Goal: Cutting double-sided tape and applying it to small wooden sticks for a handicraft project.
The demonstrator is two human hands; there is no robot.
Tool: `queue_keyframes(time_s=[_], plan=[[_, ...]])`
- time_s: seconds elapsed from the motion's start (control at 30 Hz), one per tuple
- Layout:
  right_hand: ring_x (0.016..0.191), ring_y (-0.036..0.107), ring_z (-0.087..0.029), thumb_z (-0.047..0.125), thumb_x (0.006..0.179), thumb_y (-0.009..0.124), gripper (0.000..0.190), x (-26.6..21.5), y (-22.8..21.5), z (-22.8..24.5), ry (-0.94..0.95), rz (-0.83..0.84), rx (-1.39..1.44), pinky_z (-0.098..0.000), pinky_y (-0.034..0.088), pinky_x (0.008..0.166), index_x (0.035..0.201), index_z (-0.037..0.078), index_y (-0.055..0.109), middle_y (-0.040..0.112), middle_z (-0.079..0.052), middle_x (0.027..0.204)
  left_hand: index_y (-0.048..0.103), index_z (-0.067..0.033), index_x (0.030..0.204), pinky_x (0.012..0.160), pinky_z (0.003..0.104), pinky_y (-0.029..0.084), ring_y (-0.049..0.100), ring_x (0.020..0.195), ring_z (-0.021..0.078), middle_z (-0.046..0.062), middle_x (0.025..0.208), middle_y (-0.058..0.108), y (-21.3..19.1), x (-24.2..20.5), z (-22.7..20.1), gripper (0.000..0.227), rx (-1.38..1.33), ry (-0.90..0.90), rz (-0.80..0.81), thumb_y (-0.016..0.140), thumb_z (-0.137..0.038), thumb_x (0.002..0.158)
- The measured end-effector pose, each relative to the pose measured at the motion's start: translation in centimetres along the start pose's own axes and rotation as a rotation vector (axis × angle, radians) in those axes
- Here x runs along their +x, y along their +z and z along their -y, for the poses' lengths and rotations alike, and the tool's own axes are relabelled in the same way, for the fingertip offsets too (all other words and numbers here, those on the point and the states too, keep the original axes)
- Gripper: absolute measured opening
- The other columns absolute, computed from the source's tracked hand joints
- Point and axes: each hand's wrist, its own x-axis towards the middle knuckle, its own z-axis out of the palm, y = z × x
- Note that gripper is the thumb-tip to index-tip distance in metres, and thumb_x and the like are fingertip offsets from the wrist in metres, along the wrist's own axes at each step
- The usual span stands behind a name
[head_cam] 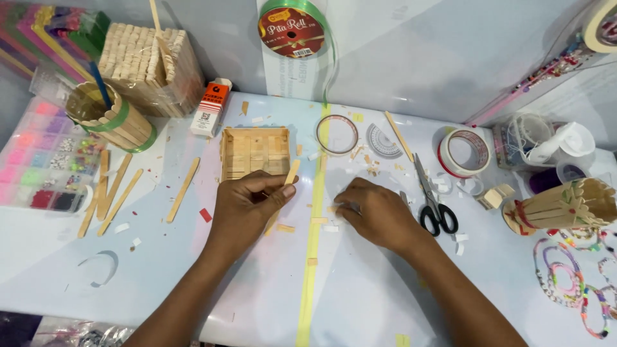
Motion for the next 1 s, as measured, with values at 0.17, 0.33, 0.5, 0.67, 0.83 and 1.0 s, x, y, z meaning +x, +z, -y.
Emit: queue_keyframes(time_s=[0.17,0.33,0.5,0.67,0.83,1.0], plan=[[0.084,0.075,-0.029,0.009,0.09,0.071,0.017,0.4,0.8,-0.8,0.034,0.037,-0.005,-0.0391,0.061,0.068,0.106,0.005,0.078,0.075,-0.013,0.099,0.083,-0.0038,0.102,0.062,0.025,0.052,0.061,0.072,0.013,0.011,0.074,0.069,-0.1,0.1,0.2,0.018,-0.014,-0.004,-0.031,0.084,-0.01,0.085],[0.083,0.074,-0.028,0.008,0.091,0.07,0.013,0.6,1.1,-1.2,0.06,0.073,0.034,-0.0384,0.061,0.068,0.102,0.003,0.075,0.073,-0.013,0.096,0.083,-0.0038,0.101,0.059,0.025,0.053,0.061,0.069,0.0135,0.012,0.072,0.068,0.1,0.2,1.1,0.018,-0.026,-0.011,-0.039,0.085,-0.01,0.085],[0.072,0.071,-0.024,0.005,0.089,0.069,0.011,0.5,1.1,-1.5,0.056,0.071,0.134,-0.0355,0.057,0.06,0.098,0.002,0.073,0.071,-0.013,0.09,0.082,-0.0022,0.107,0.064,0.027,0.053,0.061,0.072,0.0131,0.011,0.073,0.068,0.4,0.3,1.5,0.019,-0.042,0.03,-0.049,0.081,-0.009,0.088],[0.067,0.067,-0.022,0.001,0.087,0.071,0.018,0.3,1.8,-2.7,0.058,-0.076,0.361,-0.0348,0.055,0.057,0.104,-0.001,0.074,0.073,-0.016,0.086,0.082,-0.0014,0.108,0.066,0.027,0.054,0.061,0.074,0.0121,0.011,0.075,0.07,0.7,0.1,0.9,0.02,-0.054,0.025,-0.024,0.079,-0.009,0.089],[0.067,0.06,-0.016,-0.002,0.088,0.072,0.022,0.4,2.9,-3.8,-0.006,-0.246,0.624,-0.0297,0.052,0.058,0.11,0.003,0.075,0.074,-0.012,0.083,0.082,-0.0015,0.106,0.065,0.027,0.055,0.063,0.072,0.0116,0.011,0.073,0.071,0.8,0.0,1.8,0.02,-0.039,0.035,-0.024,0.081,-0.009,0.087],[0.066,0.059,-0.016,0.001,0.09,0.072,0.016,0.1,2.8,-2.5,0.03,-0.263,0.678,-0.0307,0.051,0.06,0.106,0.002,0.076,0.074,-0.012,0.08,0.079,0.001,0.113,0.069,0.028,0.057,0.064,0.075,0.0116,0.012,0.078,0.073,0.8,-0.1,1.8,0.027,-0.104,0.012,0.041,0.08,-0.008,0.087]])
